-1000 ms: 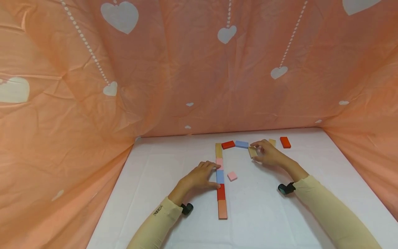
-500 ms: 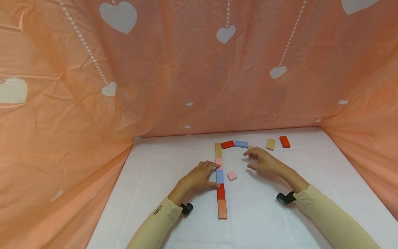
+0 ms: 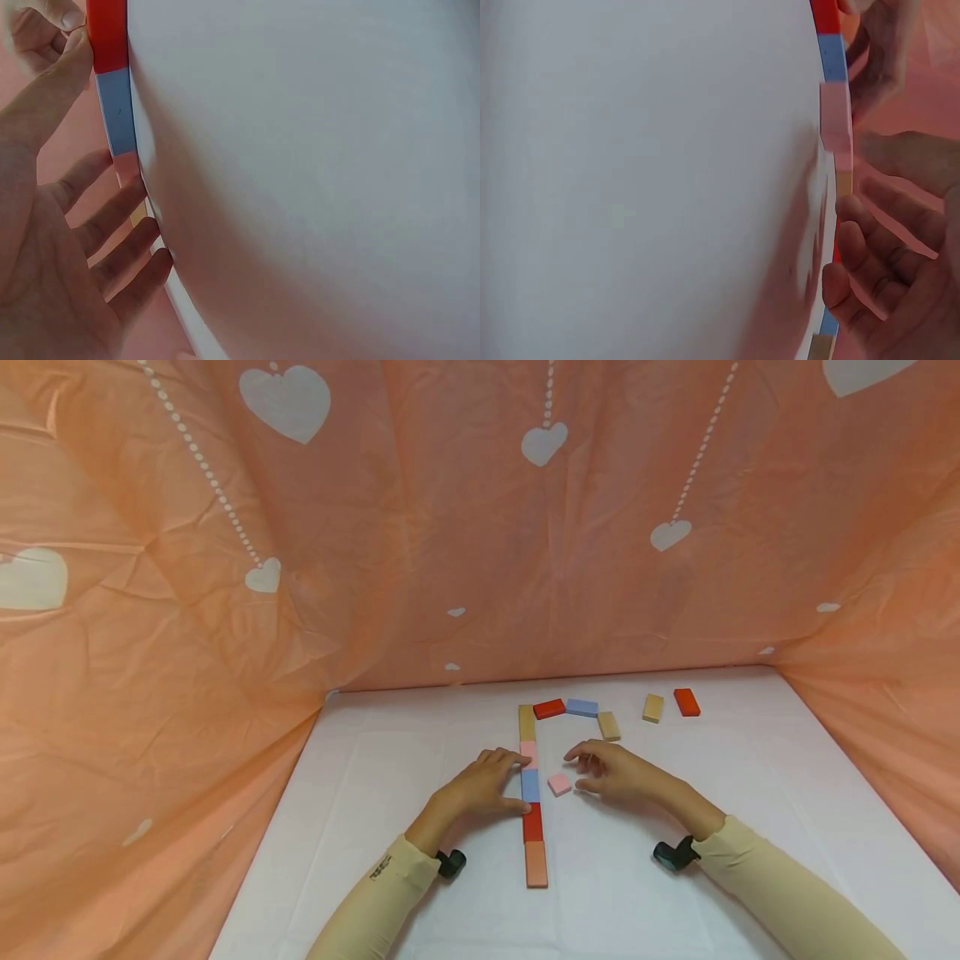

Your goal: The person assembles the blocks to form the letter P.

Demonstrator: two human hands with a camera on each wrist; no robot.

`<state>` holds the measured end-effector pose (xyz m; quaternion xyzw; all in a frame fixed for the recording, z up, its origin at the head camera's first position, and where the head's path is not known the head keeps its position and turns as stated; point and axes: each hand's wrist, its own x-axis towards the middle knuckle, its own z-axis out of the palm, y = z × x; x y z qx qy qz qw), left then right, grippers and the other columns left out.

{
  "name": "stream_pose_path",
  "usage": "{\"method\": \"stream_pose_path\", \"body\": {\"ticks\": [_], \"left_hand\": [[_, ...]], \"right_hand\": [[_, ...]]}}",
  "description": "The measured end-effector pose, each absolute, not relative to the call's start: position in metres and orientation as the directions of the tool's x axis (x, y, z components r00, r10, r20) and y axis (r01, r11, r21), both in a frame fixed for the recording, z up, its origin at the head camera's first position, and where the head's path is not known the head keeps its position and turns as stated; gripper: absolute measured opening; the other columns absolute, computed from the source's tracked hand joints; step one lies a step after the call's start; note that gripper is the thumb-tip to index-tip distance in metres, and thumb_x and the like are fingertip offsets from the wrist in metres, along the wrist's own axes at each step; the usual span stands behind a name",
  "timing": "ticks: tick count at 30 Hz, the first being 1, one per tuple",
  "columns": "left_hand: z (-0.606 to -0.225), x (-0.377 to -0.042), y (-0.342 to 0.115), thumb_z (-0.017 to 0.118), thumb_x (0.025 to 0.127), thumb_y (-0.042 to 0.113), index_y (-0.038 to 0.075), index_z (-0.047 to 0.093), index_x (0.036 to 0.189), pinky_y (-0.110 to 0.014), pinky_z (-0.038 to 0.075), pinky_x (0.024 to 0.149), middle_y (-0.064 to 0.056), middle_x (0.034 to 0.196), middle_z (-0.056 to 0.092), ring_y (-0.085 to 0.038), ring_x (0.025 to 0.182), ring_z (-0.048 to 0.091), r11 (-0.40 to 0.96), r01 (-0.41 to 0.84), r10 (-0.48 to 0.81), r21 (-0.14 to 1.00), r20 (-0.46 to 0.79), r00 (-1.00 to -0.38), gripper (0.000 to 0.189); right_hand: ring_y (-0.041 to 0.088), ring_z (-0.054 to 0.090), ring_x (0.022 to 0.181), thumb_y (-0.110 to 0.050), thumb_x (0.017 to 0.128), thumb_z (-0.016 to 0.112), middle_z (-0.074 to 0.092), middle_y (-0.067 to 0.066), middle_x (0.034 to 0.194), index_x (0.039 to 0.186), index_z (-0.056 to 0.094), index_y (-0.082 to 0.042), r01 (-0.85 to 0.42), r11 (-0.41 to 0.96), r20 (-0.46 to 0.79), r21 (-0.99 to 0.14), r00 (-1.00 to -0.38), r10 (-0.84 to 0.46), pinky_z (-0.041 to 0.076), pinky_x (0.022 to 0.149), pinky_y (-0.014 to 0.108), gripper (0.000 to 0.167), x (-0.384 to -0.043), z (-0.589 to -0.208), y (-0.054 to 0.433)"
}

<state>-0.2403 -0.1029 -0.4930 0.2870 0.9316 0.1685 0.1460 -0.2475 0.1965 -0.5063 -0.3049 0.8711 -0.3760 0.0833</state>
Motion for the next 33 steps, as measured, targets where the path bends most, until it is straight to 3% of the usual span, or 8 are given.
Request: {"method": "stream_pose_path", "body": {"ticks": [18, 33], "left_hand": [[-0.496, -0.240, -0.105, 0.083, 0.094, 0.046, 0.016, 0.051, 0.158, -0.047, 0.042, 0.121, -0.007, 0.157, 0.051, -0.030, 0.145, 0.046, 0.758, 0.516, 0.608, 0.400, -0.146, -0.780, 0.078], [-0.492, -0.238, -0.105, 0.084, 0.094, 0.045, 0.015, 0.050, 0.158, -0.049, 0.041, 0.121, -0.009, 0.157, 0.051, -0.032, 0.145, 0.045, 0.758, 0.509, 0.606, 0.409, -0.150, -0.781, 0.078]], "right_hand": [[0.011, 0.059, 0.091, -0.007, 0.095, 0.081, 0.065, -0.003, 0.101, 0.125, 0.070, -0.005, -0.511, 0.541, 0.068, -0.668, -0.766, -0.639, 0.056, 0.082, 0.025, 0.032, -0.244, -0.509, 0.179], [0.011, 0.058, 0.086, -0.007, 0.094, 0.081, 0.063, -0.005, 0.094, 0.116, 0.070, -0.009, -0.490, 0.553, 0.085, -0.674, -0.795, -0.601, 0.055, 0.078, 0.025, 0.025, -0.250, -0.515, 0.176]]}}
